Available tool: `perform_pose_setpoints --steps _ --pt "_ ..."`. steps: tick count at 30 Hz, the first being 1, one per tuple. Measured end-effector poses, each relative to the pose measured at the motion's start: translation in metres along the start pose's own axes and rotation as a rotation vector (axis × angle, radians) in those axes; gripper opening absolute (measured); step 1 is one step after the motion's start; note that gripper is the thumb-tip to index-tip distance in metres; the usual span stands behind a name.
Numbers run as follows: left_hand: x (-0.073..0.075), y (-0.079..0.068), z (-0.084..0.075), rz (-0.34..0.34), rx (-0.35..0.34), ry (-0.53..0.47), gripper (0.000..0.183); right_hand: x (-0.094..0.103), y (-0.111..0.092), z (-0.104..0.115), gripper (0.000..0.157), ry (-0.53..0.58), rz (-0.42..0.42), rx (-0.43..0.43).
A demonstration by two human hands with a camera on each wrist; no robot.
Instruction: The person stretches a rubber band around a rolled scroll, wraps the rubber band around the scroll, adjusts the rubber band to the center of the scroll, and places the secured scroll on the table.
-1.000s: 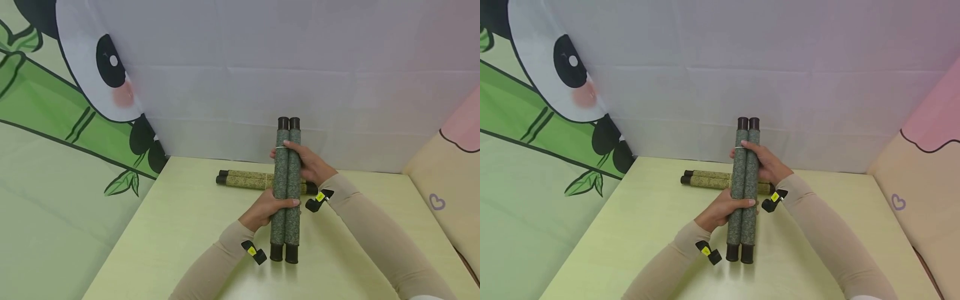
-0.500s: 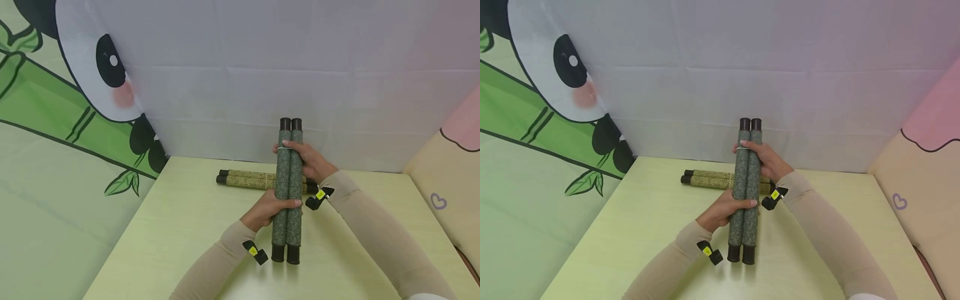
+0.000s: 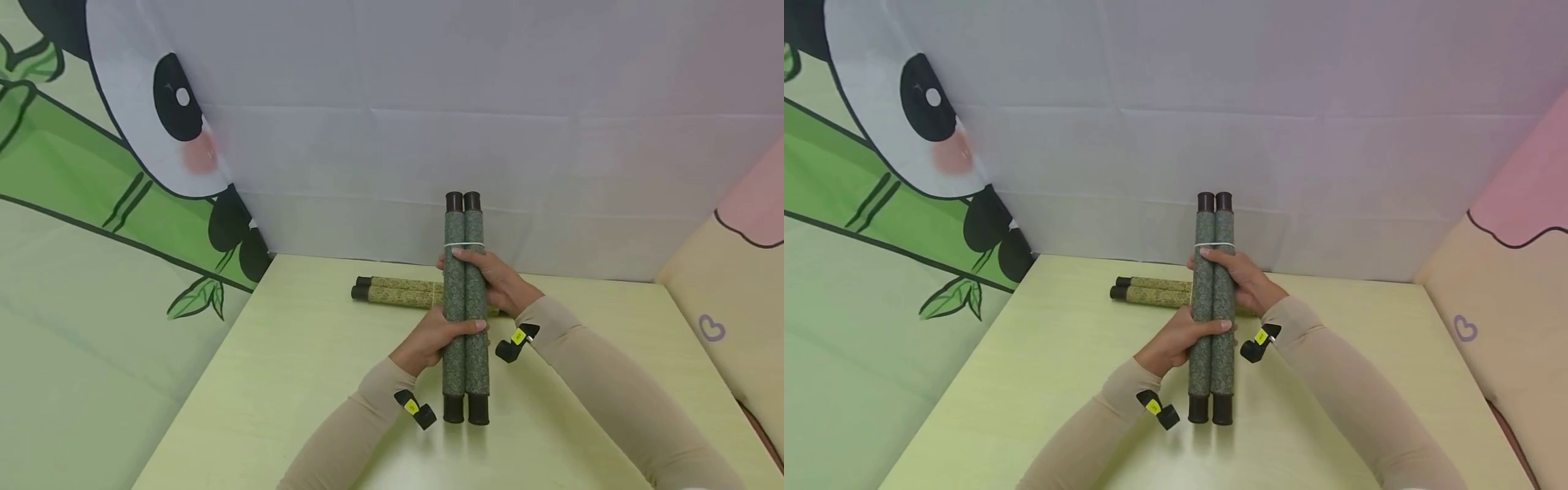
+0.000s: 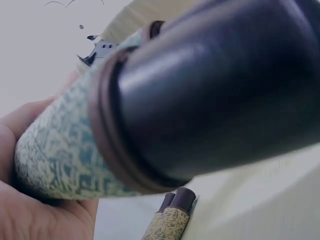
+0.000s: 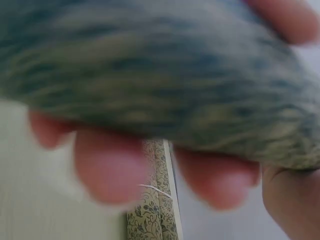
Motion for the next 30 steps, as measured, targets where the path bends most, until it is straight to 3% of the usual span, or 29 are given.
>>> perform_pose_setpoints --steps 9,16,22,30 --pt "0.001 -0.003 0.001 0.033 0.024 -0.010 0.039 0.000 0.002 0.010 0.054 0.054 0.040 -0.032" --pt "-0.002 -0.010 0.010 0.030 0.065 0.033 0.037 0.011 0.008 0.033 0.066 0.111 -0.037 0.008" --pt "-0.002 -0.011 0.007 0.010 0.049 0.042 0.040 0.002 0.000 0.021 0.067 0.027 -0.034 -0.002" --pt "0.000 -0.015 0.005 0.009 0.033 0.047 0.040 -0.006 -0.010 0.006 0.061 0.019 -0.021 0.011"
Point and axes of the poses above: each hand's wrist, its own y-axis towards the middle knuckle, its own x-axis out of the back of the hand, z = x × y, the point moved 9 cm from there along y, towards the middle knuckle, and after that the axes turned 7 degrees about -z, right-handed, at the moved point
